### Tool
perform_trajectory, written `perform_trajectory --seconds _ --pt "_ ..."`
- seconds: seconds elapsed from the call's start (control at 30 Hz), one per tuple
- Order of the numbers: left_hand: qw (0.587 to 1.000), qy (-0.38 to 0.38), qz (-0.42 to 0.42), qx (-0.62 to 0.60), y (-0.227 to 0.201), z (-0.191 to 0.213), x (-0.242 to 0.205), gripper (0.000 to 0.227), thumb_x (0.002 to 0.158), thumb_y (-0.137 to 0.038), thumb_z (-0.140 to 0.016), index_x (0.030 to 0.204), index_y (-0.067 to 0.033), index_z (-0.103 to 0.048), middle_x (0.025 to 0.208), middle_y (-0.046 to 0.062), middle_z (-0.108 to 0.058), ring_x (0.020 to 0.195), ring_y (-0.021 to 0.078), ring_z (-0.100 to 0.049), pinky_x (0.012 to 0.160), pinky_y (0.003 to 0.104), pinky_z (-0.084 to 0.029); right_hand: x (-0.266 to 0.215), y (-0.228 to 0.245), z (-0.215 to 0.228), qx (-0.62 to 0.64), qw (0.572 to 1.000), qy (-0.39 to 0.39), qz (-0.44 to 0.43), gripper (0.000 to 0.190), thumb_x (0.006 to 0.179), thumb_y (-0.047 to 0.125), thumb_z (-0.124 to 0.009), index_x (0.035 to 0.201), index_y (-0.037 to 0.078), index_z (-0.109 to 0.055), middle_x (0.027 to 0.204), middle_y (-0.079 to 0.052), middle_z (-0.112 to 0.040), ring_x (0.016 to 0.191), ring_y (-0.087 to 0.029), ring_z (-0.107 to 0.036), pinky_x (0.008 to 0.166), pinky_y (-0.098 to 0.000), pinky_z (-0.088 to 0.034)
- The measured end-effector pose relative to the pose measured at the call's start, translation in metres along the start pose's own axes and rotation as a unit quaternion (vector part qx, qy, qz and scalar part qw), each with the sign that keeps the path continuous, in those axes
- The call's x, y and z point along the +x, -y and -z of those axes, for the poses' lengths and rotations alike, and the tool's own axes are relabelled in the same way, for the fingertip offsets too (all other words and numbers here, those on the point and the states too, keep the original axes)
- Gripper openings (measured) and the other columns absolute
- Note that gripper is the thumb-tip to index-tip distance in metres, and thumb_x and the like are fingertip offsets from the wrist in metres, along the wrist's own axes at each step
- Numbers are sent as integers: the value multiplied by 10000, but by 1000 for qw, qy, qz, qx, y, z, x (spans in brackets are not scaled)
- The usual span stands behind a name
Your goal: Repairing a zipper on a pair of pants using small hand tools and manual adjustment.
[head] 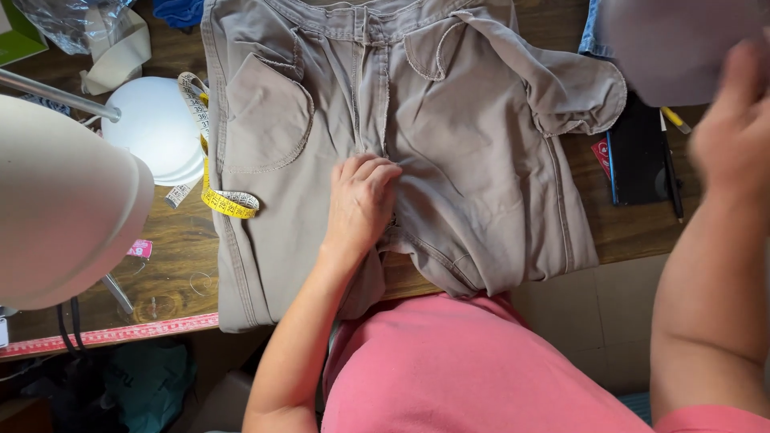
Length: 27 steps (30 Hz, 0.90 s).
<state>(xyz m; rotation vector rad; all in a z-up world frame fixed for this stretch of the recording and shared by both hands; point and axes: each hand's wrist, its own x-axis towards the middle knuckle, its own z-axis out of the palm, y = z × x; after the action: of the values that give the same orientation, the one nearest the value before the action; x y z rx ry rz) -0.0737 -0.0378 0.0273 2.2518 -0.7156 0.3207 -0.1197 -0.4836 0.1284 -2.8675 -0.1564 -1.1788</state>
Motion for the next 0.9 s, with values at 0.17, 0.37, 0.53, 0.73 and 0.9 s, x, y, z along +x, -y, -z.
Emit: perform_trajectory --seconds 0.17,0.37,0.53,0.73,0.9 --pt "814 61 309 -488 -69 -5 -4 589 996 -292 -700 1459 11 -496 1120 211 -744 946 215 -695 771 360 -634 -18 167 -1 244 969 -1 46 345 964 -245 -504 1106 -104 -785 1178 -271 -718 1218 -418 -658 1091 -469 -442" --pt "853 -6 366 -371 -66 -22 -24 557 991 -133 -629 1449 95 -409 1269 370 -613 1157 491 -653 911 553 -586 -84 186 -11 241 938 204 146 399 938 23 -577 1286 166 -713 1399 -6 -683 1265 -210 -629 1049 -398 -431" --pt "893 6 376 -246 -46 -35 -34 144 934 -227 -715 823 -148 -668 557 77 -641 591 209 -642 593 344 -520 -43 183 7 396 857 315 100 571 825 419 -803 1308 136 -691 1378 -85 -682 1260 -272 -629 1031 -408 -412" --pt "883 65 299 -355 -96 -26 -45 277 1029 -199 -547 766 -161 -625 595 41 -615 618 137 -571 622 298 -501 -6 201 -32 551 737 387 -57 226 925 128 -747 1148 93 -742 987 -28 -741 874 -177 -702 843 -325 -532" --pt "887 96 342 -296 -107 8 -46 290 966 -322 -625 734 -149 -642 557 106 -615 539 267 -601 568 369 -495 -5 210 -46 524 751 397 -67 119 1001 120 -676 925 142 -765 667 4 -619 571 -87 -494 566 -258 -453"
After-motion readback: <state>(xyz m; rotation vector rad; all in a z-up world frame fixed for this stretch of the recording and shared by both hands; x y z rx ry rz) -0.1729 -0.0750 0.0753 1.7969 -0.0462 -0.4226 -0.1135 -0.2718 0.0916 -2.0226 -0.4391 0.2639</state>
